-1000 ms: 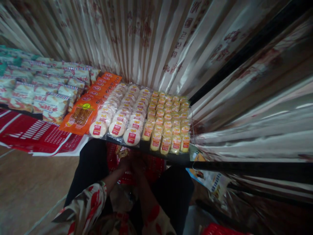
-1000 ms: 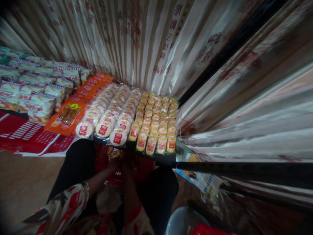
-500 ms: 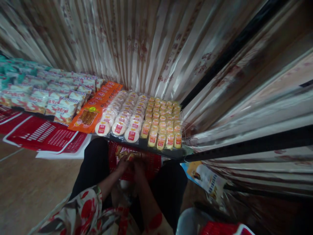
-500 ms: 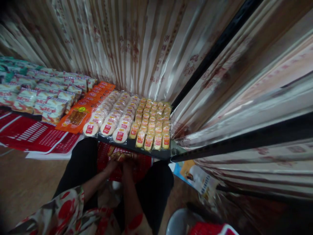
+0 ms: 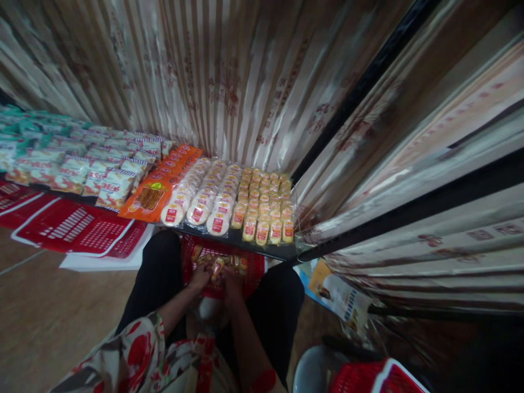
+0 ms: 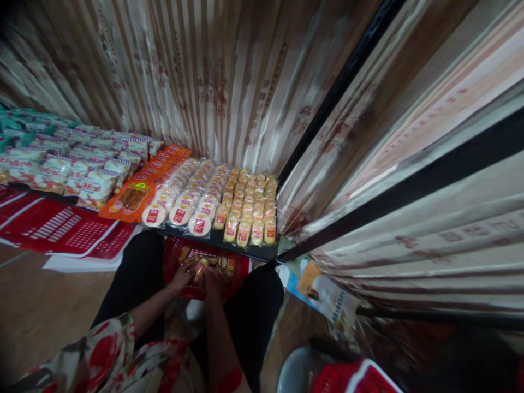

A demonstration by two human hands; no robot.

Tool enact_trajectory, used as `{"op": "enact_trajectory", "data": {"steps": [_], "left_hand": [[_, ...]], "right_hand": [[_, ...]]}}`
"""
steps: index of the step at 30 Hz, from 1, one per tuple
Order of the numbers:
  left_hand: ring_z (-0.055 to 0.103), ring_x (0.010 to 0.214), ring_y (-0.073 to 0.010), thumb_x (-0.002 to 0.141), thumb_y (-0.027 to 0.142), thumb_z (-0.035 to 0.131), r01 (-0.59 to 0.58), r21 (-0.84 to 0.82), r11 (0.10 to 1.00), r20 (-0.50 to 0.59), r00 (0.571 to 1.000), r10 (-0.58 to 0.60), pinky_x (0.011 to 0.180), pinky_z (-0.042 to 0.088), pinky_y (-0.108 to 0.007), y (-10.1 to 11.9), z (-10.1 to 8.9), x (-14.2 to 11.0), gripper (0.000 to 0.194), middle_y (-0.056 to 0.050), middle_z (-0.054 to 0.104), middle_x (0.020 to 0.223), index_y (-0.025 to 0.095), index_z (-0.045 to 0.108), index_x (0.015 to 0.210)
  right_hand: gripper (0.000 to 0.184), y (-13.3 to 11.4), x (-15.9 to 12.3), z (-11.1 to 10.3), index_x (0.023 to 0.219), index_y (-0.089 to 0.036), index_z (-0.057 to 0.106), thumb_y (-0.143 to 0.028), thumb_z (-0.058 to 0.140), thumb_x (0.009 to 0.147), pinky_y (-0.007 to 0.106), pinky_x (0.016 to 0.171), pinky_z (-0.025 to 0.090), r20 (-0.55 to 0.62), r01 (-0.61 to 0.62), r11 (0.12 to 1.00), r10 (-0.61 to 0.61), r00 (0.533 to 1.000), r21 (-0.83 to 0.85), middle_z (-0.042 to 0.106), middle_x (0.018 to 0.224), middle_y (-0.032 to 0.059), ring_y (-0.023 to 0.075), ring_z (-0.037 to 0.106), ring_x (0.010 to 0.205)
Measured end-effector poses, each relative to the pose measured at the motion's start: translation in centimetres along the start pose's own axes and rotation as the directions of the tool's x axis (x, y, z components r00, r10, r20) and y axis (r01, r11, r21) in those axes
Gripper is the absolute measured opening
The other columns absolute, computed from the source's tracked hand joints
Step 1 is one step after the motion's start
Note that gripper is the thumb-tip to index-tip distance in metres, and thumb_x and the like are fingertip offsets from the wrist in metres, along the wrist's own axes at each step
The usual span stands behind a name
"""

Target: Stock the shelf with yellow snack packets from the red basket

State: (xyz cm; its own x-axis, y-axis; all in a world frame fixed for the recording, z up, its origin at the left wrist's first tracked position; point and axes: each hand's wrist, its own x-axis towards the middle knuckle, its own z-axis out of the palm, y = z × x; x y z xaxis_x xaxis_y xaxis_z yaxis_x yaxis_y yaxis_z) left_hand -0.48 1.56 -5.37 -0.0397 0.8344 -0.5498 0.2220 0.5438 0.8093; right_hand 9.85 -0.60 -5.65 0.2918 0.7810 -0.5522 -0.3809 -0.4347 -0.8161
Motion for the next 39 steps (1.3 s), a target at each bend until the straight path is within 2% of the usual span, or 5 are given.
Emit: {"op": "enact_trajectory", "data": {"steps": [5,17,27,34,39], "left_hand": [[0.061,0.096,-0.0169,0.075,0.014,0.05,-0.062,0.004,0.998,0.043,0.997,0.061,0.083,0.047,-0.023,1.1,-0.9,-0.9,0.031,-0.006,0.068,0.102,0.013,0.066,0.101],[0.065,0.082,-0.0175,0.072,0.024,0.059,0.032,-0.119,0.992,0.156,0.988,-0.013,0.072,0.049,-0.025,2.1,-1.7,-1.5,0.031,-0.007,0.071,0.093,0.013,0.068,0.1],[0.064,0.088,-0.0182,0.065,0.019,0.059,-0.016,-0.219,0.976,0.223,0.973,0.066,0.082,0.047,-0.027,2.1,-2.4,-1.7,0.022,-0.004,0.072,0.09,0.014,0.071,0.083],[0.064,0.082,-0.0168,0.069,0.028,0.065,0.095,-0.334,0.938,0.104,0.993,-0.063,0.066,0.049,-0.024,1.8,-2.5,-1.4,0.033,-0.005,0.07,0.091,0.016,0.066,0.1],[0.064,0.078,-0.0135,0.071,0.018,0.065,0.114,-0.484,0.868,0.093,0.993,-0.079,0.066,0.05,-0.022,1.5,-2.2,-1.1,0.027,-0.006,0.068,0.095,0.015,0.063,0.098]], "right_hand": [[0.021,-0.4,-1.0,-0.5,0.069,-0.022,0.059,-0.031,0.066,0.051,0.025,0.046,0.044,-0.036,-0.077,0.993,0.081,0.996,0.084,0.064,0.057,-0.0008,0.0168,0.062,0.056],[0.064,-0.7,-1.4,-0.5,0.118,-0.02,0.05,-0.041,0.064,0.059,0.023,0.04,0.04,-0.074,-0.134,0.989,0.139,0.988,0.07,0.06,0.055,-0.0051,0.012,0.052,0.04],[0.038,1.0,-0.1,-1.6,0.088,-0.022,0.064,-0.045,0.063,0.058,0.027,0.056,0.049,-0.066,0.011,0.998,-0.015,0.998,-0.06,0.067,0.083,0.0023,0.018,0.062,0.069],[0.04,0.8,-0.3,-1.5,0.082,-0.02,0.059,-0.047,0.063,0.053,0.026,0.044,0.044,-0.058,-0.017,0.999,0.015,0.998,-0.032,0.06,0.057,-0.0034,0.0149,0.056,0.048],[0.046,0.7,-0.8,-1.2,0.088,-0.02,0.055,-0.044,0.066,0.05,0.025,0.051,0.047,-0.036,0.013,0.999,-0.011,0.999,0.035,0.066,0.072,-0.0007,0.0152,0.061,0.058]]}}
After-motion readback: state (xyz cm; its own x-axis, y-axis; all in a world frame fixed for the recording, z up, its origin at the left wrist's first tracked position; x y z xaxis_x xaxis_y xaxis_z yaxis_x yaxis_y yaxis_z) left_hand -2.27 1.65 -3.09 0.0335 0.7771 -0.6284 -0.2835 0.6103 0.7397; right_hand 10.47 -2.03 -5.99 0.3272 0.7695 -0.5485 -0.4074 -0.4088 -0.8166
